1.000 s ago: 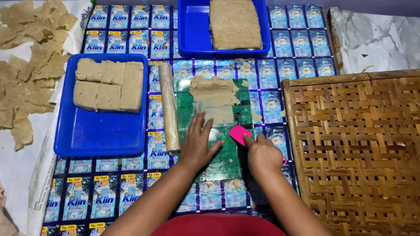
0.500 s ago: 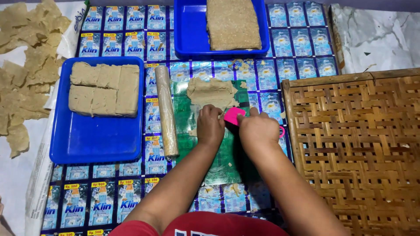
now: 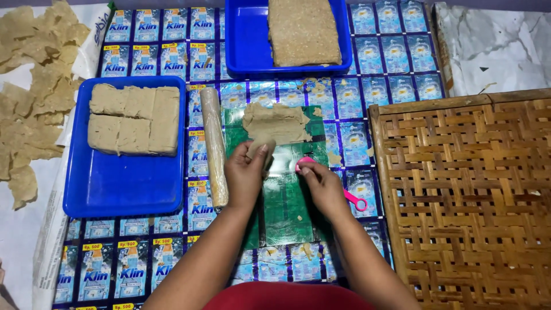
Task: Flattening dough using a rolling pin and cutting it into sections with a scraper on a prepared surface.
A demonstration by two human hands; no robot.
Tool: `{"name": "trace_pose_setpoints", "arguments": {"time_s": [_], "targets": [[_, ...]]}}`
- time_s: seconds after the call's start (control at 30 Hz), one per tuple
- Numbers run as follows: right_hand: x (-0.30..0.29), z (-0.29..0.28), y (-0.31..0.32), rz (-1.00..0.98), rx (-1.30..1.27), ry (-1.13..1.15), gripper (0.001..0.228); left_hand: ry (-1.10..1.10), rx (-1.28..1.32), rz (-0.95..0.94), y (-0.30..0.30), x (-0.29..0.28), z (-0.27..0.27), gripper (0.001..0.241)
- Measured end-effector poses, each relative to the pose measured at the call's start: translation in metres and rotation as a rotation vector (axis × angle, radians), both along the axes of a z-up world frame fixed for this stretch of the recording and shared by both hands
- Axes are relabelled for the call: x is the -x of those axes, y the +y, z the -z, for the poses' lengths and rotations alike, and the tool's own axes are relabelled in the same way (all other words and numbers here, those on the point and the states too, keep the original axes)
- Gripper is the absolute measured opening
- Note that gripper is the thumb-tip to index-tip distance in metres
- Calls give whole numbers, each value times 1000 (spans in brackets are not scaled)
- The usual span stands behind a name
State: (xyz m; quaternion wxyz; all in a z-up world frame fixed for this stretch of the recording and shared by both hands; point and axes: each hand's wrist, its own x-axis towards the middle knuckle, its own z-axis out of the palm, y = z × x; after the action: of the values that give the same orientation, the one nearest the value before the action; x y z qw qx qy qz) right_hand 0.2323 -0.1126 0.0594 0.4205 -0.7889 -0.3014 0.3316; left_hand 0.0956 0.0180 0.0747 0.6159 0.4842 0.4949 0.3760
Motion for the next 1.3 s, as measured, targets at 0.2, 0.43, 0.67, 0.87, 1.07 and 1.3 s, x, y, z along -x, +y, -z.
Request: {"name": "trace_pose_setpoints", "arguments": {"time_s": [0.2,0.43,0.67,0.87,1.07,1.3], "targets": [[-10,41,-3,316,-409,1260,41,-353,529,112,-20,-13,28,25],[-13,10,-41,440,-375,1034,28,-305,491,168,-61,-31,24,39],[-56,20,-85,513,-320,880,34,-197,553,418,-89,-38,66,44],[-140,11,-82,572,-399,685,32,248,-112,616,-105,1,43,38],[-224,5,-25,551,-629,718,36,322,-605,638,-109,24,34,29],[-250,75,-21,850,-579,669,42,396,-620,661,-108,22,37,30]]}}
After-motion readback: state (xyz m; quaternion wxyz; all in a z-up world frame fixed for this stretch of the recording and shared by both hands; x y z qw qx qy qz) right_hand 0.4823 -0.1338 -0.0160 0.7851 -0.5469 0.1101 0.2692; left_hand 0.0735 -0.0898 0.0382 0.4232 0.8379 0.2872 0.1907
